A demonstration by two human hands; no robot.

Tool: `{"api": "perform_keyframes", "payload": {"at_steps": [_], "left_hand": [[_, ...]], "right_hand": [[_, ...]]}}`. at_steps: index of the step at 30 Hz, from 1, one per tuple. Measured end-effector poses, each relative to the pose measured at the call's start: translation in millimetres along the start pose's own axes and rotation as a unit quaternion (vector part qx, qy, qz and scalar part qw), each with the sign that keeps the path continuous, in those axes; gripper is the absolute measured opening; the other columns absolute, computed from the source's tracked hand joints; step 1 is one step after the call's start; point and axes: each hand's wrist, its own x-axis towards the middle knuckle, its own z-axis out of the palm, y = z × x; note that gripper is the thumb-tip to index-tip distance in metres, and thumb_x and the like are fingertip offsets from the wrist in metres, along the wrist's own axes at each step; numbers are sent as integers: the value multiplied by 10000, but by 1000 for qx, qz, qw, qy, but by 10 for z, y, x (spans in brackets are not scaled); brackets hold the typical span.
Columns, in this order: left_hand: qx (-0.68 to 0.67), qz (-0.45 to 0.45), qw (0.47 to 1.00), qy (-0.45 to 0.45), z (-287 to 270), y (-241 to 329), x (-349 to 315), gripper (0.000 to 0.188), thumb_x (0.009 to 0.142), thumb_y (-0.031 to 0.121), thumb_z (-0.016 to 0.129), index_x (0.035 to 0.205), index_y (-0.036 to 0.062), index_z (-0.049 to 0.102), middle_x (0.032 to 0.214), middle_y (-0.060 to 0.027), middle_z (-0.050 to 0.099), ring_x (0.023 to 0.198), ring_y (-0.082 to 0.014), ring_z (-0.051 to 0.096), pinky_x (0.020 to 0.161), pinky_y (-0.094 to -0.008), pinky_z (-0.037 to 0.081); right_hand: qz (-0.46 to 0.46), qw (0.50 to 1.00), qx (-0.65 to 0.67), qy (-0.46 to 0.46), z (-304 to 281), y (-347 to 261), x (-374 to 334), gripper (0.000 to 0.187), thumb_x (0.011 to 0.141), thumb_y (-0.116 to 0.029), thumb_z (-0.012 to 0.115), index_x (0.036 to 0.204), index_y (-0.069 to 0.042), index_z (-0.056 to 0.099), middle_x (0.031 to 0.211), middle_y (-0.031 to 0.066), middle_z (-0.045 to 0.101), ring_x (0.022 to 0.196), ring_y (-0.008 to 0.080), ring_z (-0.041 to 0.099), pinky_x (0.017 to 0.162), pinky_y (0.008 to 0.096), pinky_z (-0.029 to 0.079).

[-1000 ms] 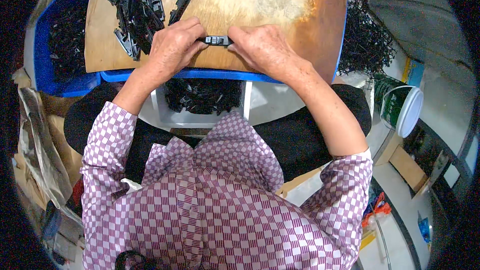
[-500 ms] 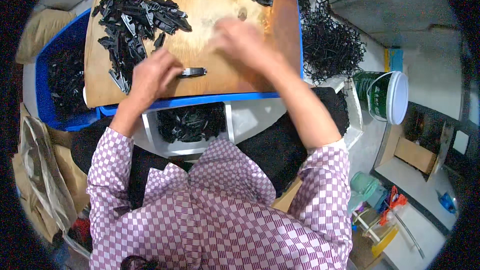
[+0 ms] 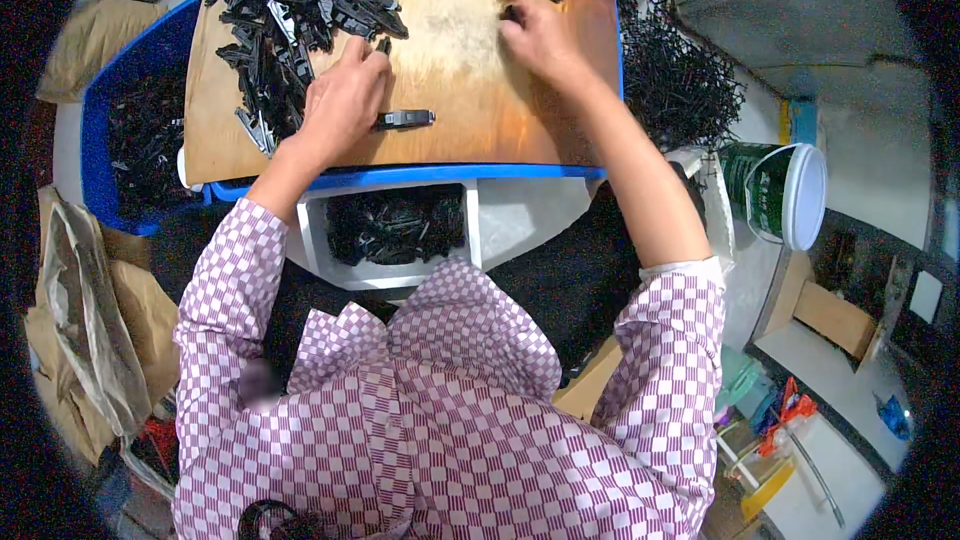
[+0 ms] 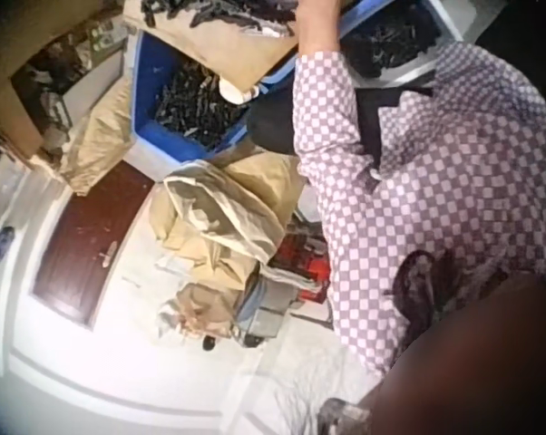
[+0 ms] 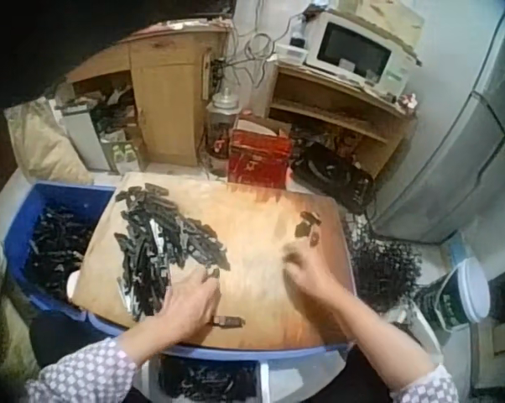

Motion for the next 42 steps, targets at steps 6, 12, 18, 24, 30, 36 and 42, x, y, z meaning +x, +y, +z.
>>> {"api": "perform_keyframes", "payload": {"at_steps": [6,12,18,24,30,36,42], "left_hand": [[-15,133,988,72,-14,-224,98,213,794,5,653,993,68,612,1135,-88,582,976,-311,632,798,-420,534],[32,154,988,-12,-53,-245,172,215,802,52,684,1004,75,614,1166,-96,595,967,-324,642,812,-418,521],[-48,149,987,-34,-22,-149,220,285,812,152,716,1051,66,586,1107,-113,577,932,-349,631,800,-435,508],[-51,153,987,26,33,-125,253,220,834,154,704,984,50,582,955,-123,576,911,-331,633,775,-426,522],[-90,114,989,19,-38,-221,163,189,816,108,706,934,20,587,945,-128,581,912,-340,631,783,-427,522],[-107,114,988,-16,-35,-258,169,162,815,82,694,908,6,585,936,-129,594,911,-343,630,791,-431,521],[-122,126,984,-2,-36,-240,185,145,799,54,687,890,1,586,926,-140,594,911,-349,626,774,-440,510]], "right_hand": [[-13,995,-23,-100,-16,-270,-303,221,849,-123,667,1045,-50,596,953,158,636,936,366,621,795,446,512],[-71,979,-160,-103,-65,-301,-353,198,859,-148,669,1015,-45,603,957,143,630,947,351,604,822,437,496],[-59,975,-171,-128,-60,-389,-325,190,866,-177,670,979,-36,610,935,143,615,931,348,611,799,442,500],[-110,982,-51,-144,31,-659,-251,195,867,-199,676,934,-30,605,935,143,620,918,339,622,781,430,504],[-125,970,-71,-196,57,-804,-189,192,880,-209,665,922,-42,580,835,148,644,823,356,639,700,445,501],[-98,963,-79,-239,69,-865,-202,197,891,-218,657,937,-50,565,765,157,651,741,378,641,650,466,493],[-78,957,-95,-264,48,-894,-194,219,893,-230,656,931,-42,550,783,169,658,749,390,641,642,472,493]]}}
